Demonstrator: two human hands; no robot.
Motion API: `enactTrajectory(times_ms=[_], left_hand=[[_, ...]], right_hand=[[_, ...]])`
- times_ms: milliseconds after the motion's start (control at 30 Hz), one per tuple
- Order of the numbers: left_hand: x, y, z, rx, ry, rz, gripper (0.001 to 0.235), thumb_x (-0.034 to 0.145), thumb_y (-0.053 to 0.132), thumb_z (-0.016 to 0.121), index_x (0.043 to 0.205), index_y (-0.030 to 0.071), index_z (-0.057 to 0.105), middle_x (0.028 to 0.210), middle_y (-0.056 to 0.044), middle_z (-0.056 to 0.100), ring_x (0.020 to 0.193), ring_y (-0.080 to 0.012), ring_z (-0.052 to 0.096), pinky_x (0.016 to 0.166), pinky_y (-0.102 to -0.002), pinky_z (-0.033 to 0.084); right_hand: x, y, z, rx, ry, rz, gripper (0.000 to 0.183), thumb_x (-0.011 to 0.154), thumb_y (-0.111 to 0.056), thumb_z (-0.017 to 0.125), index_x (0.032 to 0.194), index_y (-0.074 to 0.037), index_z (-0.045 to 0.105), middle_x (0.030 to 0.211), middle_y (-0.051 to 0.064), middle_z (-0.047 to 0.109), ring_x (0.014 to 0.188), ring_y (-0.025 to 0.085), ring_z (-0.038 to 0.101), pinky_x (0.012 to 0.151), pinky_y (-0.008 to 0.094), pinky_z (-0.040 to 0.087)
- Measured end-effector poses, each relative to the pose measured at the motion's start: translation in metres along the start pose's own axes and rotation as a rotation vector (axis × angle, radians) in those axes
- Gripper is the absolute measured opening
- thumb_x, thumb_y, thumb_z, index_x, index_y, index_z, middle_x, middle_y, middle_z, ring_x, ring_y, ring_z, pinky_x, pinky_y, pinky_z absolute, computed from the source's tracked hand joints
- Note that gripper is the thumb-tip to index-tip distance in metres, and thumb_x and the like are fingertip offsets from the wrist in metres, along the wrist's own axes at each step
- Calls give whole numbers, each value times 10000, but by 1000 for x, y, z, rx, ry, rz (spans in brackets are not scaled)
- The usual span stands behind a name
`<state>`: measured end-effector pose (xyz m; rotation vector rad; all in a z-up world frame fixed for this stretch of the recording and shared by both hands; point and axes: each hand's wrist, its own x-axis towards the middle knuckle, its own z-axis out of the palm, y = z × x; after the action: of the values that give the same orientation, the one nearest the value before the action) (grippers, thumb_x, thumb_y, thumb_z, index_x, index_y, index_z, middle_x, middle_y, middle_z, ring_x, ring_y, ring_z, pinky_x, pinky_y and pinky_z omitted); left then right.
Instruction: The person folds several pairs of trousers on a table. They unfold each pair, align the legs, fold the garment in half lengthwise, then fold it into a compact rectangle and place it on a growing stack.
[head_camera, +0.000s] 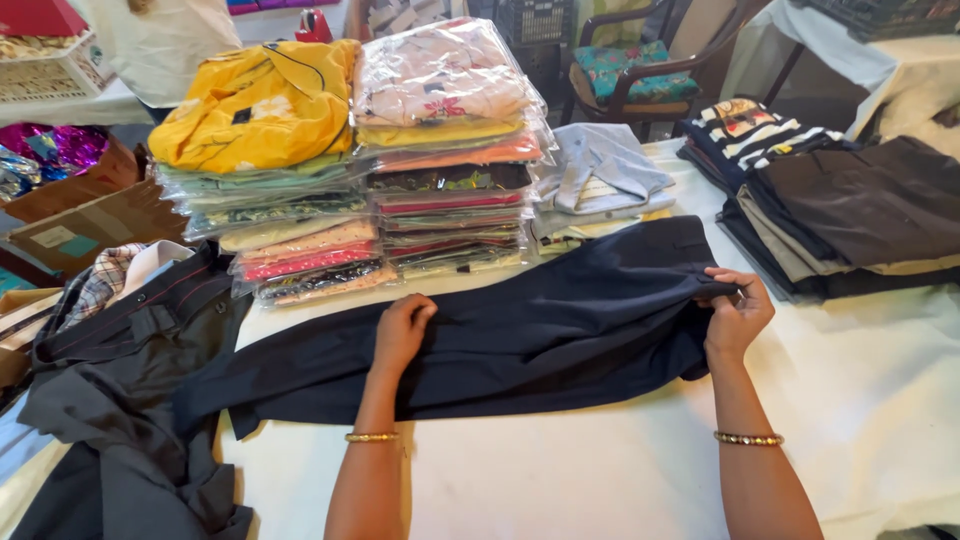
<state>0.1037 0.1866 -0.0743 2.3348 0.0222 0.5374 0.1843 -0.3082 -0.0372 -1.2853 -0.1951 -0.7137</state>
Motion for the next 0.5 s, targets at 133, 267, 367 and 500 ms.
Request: enactTrajectory(times_ms=[133,267,367,500], left_hand=[[-4,-12,-26,-3,-53,24,202,850,263,793,1015,149,770,995,-37,739,984,-233,667,866,-376,528],[-10,-16,-44,54,-64,144,309,720,249,866,1007,154,800,974,-36,731,996,-259,634,854,-402,498],[-14,-23,-42,92,-25,81,269,702,225,872,956,161,812,909,-34,698,945,-260,623,821,-405,497],[-12,-32,-42,57,65,-1,117,784,169,831,875,121,776,837,-31,668,855,-244,616,784,-385,508]], right_hand=[[-1,-9,3,28,19,-12,317,841,252,488,965,-17,601,1077,167,707,875,170,701,720,272,592],[-1,-7,1,39,31,-23,317,843,253,483,963,-15,601,1056,160,707,846,170,694,712,269,587],[-2,-9,1,48,37,-40,309,850,252,484,962,-12,599,1047,160,710,822,168,685,705,265,580],[-1,-8,0,60,48,-60,293,869,247,488,960,-10,594,1043,164,712,842,167,687,701,258,570]])
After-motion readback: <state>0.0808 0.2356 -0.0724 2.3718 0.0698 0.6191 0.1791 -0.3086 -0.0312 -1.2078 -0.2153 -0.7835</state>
